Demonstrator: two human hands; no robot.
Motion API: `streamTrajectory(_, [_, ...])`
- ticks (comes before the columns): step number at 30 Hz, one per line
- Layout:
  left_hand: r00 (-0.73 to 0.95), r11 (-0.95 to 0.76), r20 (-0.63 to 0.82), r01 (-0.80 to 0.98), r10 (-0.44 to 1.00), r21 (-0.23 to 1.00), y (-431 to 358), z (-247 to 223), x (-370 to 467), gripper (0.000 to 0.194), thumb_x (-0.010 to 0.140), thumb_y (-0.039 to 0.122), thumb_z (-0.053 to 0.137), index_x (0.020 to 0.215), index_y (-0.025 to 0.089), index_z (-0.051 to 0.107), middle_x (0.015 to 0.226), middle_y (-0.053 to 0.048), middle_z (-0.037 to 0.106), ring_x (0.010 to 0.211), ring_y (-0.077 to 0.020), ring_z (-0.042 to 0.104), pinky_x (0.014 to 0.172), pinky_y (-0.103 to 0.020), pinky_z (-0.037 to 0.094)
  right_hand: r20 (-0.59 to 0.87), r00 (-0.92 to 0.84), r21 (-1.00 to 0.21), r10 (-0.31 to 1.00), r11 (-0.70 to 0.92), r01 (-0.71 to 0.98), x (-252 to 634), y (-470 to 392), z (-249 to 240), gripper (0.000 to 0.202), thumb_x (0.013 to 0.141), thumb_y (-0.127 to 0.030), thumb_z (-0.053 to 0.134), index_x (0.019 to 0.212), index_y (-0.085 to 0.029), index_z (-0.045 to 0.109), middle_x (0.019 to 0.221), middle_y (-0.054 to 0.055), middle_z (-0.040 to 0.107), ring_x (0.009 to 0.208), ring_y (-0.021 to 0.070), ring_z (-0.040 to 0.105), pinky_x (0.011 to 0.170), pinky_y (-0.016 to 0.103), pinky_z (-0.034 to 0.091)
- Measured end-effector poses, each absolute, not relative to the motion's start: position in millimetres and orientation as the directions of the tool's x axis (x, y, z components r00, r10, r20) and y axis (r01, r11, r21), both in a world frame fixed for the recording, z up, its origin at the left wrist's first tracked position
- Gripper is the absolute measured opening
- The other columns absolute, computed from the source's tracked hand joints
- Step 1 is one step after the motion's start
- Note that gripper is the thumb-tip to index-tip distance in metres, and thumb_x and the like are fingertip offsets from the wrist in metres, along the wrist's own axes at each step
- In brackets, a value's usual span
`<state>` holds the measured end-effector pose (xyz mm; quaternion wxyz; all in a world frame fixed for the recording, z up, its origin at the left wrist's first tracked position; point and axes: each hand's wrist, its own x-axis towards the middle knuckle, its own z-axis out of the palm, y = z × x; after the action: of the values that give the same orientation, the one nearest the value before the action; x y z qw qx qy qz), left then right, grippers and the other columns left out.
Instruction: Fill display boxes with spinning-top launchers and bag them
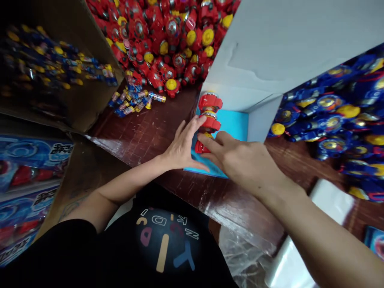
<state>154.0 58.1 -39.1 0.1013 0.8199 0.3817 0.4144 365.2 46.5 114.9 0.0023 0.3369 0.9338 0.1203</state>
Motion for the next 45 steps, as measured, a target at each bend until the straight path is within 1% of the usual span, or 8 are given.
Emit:
streamTrajectory(6, [-0.060,-0.252,0.526,0.828,0.849,0.500,90.2,-34.7,42.3,0.098,0.104,0.074,0.060,0.174,0.014,0.028,0.173,-0.027,0.038,0.164,-0.0445,0.035,0.136,-0.064,0.025,0.049,-0.668,0.190,0.743,0.649,0.736,316.0,110.9,144.6,0.079,0.106,-0.079,0.044,0.162,-0.024,0.054,0.114,0.014,0.083,0.081,0.0330,0.078,0.052,0.034,0.037])
streamTrajectory(10, [-0.266,0.091,0.242,0.826,0.933,0.556,128.4,-25.9,1.6,0.064,0.102,0.023,0.063,0.163,0.010,0.049,0.152,-0.028,0.060,0.149,-0.0487,0.044,0.128,-0.073,0.030,-0.250,-0.541,0.129,0.803,0.581,0.803,221.8,198.4,130.2,0.077,0.105,-0.059,0.065,0.170,-0.023,0.044,0.152,0.023,0.065,0.127,0.0469,0.072,0.089,0.048,0.060])
streamTrajectory(15, [-0.210,0.014,0.210,0.739,0.955,0.674,130.1,-18.9,2.9,0.051,0.098,0.011,0.062,0.149,0.013,0.063,0.137,-0.021,0.065,0.135,-0.0375,0.059,0.123,-0.057,0.046,-0.480,-0.411,0.050,0.775,0.492,0.869,139.6,263.3,75.1,0.080,0.086,-0.031,0.086,0.159,-0.015,0.058,0.161,0.035,0.051,0.135,0.0493,0.068,0.103,0.058,0.060])
streamTrajectory(21, [-0.161,-0.105,0.189,0.425,0.969,0.899,78.2,-17.7,-16.3,0.021,0.100,0.032,0.074,0.111,0.020,0.061,0.120,-0.011,0.068,0.118,-0.0253,0.071,0.108,-0.043,0.059,-0.387,-0.538,-0.102,0.749,0.545,0.832,176.8,251.3,88.9,0.060,0.080,-0.022,0.076,0.138,-0.011,0.065,0.152,0.030,0.060,0.124,0.0474,0.071,0.101,0.060,0.057])
streamTrajectory(29, [0.211,0.175,-0.091,-0.420,0.973,0.891,9.7,16.5,8.1,0.042,0.111,0.054,0.067,0.135,0.020,0.065,0.108,-0.007,0.073,0.075,-0.0114,0.071,0.078,-0.028,0.063,0.149,-0.780,-0.867,0.608,0.460,0.193,271.3,133.8,122.9,0.038,0.090,-0.040,0.084,0.114,-0.026,0.059,0.113,0.004,0.073,0.098,0.0191,0.072,0.081,0.031,0.060])
streamTrajectory(37, [0.367,-0.348,0.256,0.209,0.894,0.914,-9.0,61.7,39.7,0.025,0.107,0.030,0.075,0.130,0.020,0.073,0.105,-0.005,0.075,0.086,-0.0144,0.071,0.079,-0.027,0.061,0.257,-0.804,-0.796,0.536,0.589,0.138,301.6,70.7,122.1,0.025,0.093,-0.023,0.082,0.107,-0.027,0.062,0.109,0.002,0.071,0.103,0.0183,0.071,0.088,0.035,0.059])
streamTrajectory(41, [0.445,-0.739,0.591,0.424,0.673,0.524,-12.9,58.2,46.4,0.030,0.111,0.023,0.068,0.139,0.015,0.066,0.109,-0.009,0.075,0.093,-0.0187,0.071,0.081,-0.032,0.063,-0.151,-0.643,-0.975,0.751,-0.007,0.221,309.6,35.0,115.7,0.035,0.087,-0.038,0.088,0.105,-0.025,0.060,0.092,0.000,0.070,0.073,0.0147,0.066,0.061,0.029,0.055])
streamTrajectory(45, [0.603,-0.919,0.706,0.349,0.372,0.186,-8.2,64.1,48.4,0.039,0.105,0.014,0.072,0.143,0.019,0.069,0.115,-0.006,0.079,0.088,-0.0189,0.070,0.076,-0.033,0.062,-0.622,-0.577,-0.687,0.529,-0.723,0.078,320.9,3.7,109.0,0.052,0.083,-0.059,0.087,0.109,-0.026,0.056,0.068,-0.005,0.064,0.048,0.0120,0.053,0.034,0.021,0.037])
